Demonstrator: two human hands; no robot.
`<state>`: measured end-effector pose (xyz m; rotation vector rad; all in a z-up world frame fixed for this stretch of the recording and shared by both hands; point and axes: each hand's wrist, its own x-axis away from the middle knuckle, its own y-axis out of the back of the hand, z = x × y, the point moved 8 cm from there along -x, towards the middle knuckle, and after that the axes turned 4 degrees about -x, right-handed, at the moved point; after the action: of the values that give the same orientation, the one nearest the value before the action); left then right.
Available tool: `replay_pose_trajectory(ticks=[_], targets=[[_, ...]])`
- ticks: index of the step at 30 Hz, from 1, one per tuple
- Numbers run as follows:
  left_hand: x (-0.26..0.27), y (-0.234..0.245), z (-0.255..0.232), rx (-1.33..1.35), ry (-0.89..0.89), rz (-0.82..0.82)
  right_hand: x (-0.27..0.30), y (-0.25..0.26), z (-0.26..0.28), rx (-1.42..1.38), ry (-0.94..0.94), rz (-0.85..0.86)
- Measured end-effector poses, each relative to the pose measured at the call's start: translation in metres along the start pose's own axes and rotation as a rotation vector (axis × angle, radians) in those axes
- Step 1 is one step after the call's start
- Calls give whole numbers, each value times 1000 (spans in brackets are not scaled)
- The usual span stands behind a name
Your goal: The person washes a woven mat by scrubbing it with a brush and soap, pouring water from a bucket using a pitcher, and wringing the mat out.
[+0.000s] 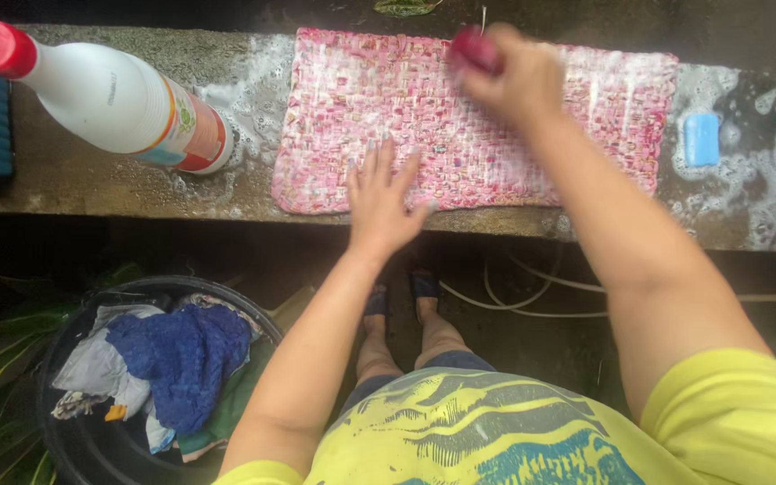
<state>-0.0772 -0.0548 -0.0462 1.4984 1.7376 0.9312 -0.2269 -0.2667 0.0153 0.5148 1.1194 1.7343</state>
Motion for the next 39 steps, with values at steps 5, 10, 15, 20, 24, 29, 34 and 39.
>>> replay_pose_trajectory(ticks=[5, 10, 15, 20, 24, 29, 34, 39], targets=[[20, 82, 79, -86, 291, -344, 90, -11, 109, -26, 553, 128], [20, 105, 91, -58, 541, -204, -37, -29, 99, -46, 521, 29], [28, 107, 101, 9, 421, -311, 20, -50, 135, -113, 371, -58], [46, 106, 126, 249, 395, -411, 68, -75, 190, -133, 620, 295], [51, 109, 125, 323, 368, -518, -55, -78, 191, -88, 727, 47], [61, 111, 130, 347, 335, -530, -51, -98, 193, -240, 187, 57], [57, 110, 136, 373, 387, -534, 70, -96, 231, -254, 352, 179], [40, 110, 125, 163, 342, -401, -24, -98, 150, -182, 393, -115]])
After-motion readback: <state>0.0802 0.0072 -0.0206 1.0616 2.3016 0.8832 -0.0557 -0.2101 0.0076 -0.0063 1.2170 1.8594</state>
